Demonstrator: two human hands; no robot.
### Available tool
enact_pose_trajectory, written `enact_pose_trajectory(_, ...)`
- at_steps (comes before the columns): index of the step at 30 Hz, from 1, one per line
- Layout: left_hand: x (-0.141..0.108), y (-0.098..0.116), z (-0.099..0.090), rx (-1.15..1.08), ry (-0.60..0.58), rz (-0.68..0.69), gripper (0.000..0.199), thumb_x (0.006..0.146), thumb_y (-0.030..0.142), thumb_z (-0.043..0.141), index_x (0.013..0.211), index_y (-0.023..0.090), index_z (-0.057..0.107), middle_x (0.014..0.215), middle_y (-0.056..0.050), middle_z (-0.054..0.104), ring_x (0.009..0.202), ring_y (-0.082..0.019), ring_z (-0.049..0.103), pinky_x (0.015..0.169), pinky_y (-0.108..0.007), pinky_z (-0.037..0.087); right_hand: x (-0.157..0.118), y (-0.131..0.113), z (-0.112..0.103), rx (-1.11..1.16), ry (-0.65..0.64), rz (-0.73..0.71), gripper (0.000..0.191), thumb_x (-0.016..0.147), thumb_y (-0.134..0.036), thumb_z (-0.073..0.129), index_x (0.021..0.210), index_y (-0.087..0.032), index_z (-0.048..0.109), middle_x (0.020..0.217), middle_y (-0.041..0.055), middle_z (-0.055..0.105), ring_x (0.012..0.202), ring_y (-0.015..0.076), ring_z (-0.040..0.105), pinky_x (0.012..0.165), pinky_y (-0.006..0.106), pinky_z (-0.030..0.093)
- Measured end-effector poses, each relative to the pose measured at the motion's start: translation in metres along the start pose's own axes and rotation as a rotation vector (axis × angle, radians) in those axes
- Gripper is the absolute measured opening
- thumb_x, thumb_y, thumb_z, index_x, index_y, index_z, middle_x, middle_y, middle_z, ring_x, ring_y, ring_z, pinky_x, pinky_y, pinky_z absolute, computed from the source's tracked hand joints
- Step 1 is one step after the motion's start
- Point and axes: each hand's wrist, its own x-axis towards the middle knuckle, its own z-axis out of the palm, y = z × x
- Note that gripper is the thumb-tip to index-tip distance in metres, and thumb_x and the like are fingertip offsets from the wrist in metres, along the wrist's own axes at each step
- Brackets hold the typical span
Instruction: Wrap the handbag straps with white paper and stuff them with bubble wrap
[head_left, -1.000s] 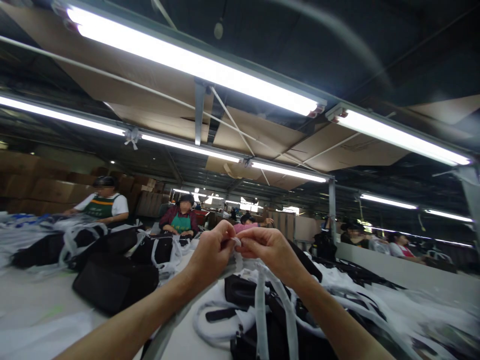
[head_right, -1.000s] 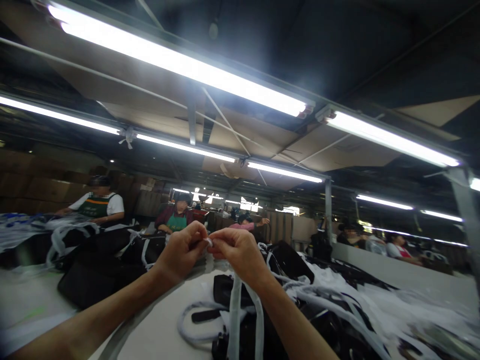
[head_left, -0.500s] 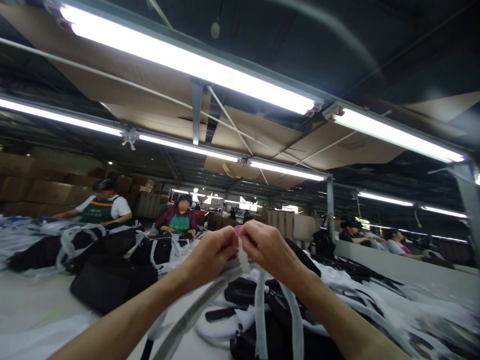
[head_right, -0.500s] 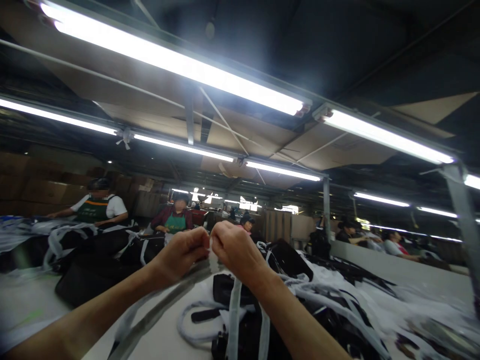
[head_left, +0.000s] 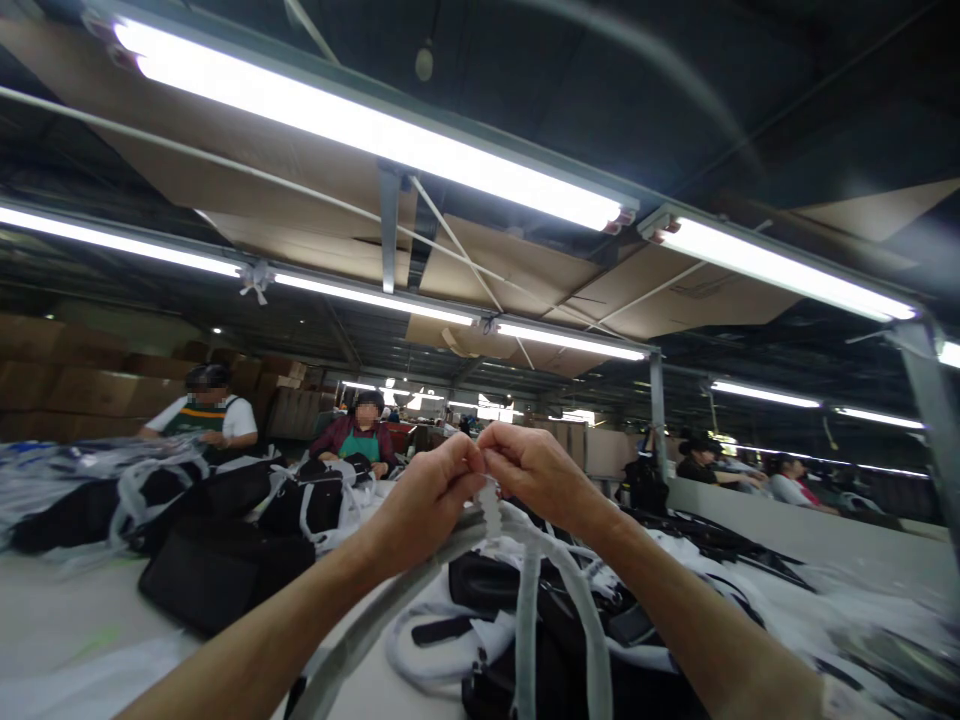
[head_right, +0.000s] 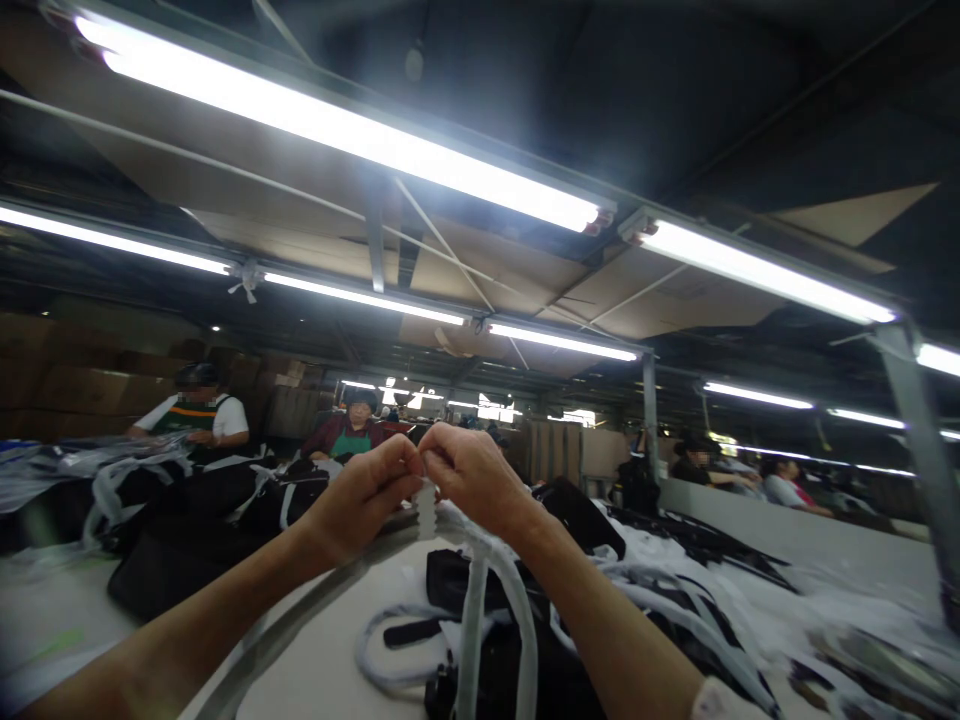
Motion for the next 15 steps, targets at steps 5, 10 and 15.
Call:
enact_pose_trajectory(5, -0.006, 0.02, -0.001, 0.091, -0.125, -0.002, 0.011, 0.091, 0.022, 0.047, 0.081, 0.021, 0.046, 0.065, 0.006, 0.051, 0.059, -0.012, 0.049, 0.057, -0.024, 0.038, 0.013, -0.004, -0.009, -0.058, 0.156, 0.052, 0.013, 0.082, -0.014, 0.05, 0.073, -0.019, 0.058, 0.054, -0.0051, 0.056, 0.053, 0.0129, 0.055, 0.059, 0.025, 0.037)
enact_pose_trajectory(10, -0.008, 0.032, 0.001, 0.434, -0.156, 0.17, 0.022, 0.092, 0.022, 0.056, 0.112, 0.019, 0.048, 0.101, -0.005, 0.066, 0.085, -0.02, 0.063, 0.077, -0.032, 0.048, 0.032, -0.007, -0.013, 0.059, 0.145, 0.159, 0.016, 0.085, -0.01, 0.047, 0.076, -0.018, 0.058, 0.043, -0.0088, 0.052, 0.038, 0.0104, 0.053, 0.049, 0.021, 0.041)
enact_pose_trajectory(15, -0.009, 0.006, -0.004, 0.868, -0.275, 0.206, 0.025, 0.097, 0.009, 0.045, 0.116, 0.021, 0.056, 0.108, -0.004, 0.069, 0.083, -0.019, 0.07, 0.07, -0.026, 0.051, 0.034, -0.007, -0.007, 0.174, 0.186, 0.28, 0.018, 0.086, -0.005, 0.044, 0.078, -0.018, 0.054, 0.044, -0.009, 0.052, 0.036, 0.0091, 0.053, 0.04, 0.017, 0.043)
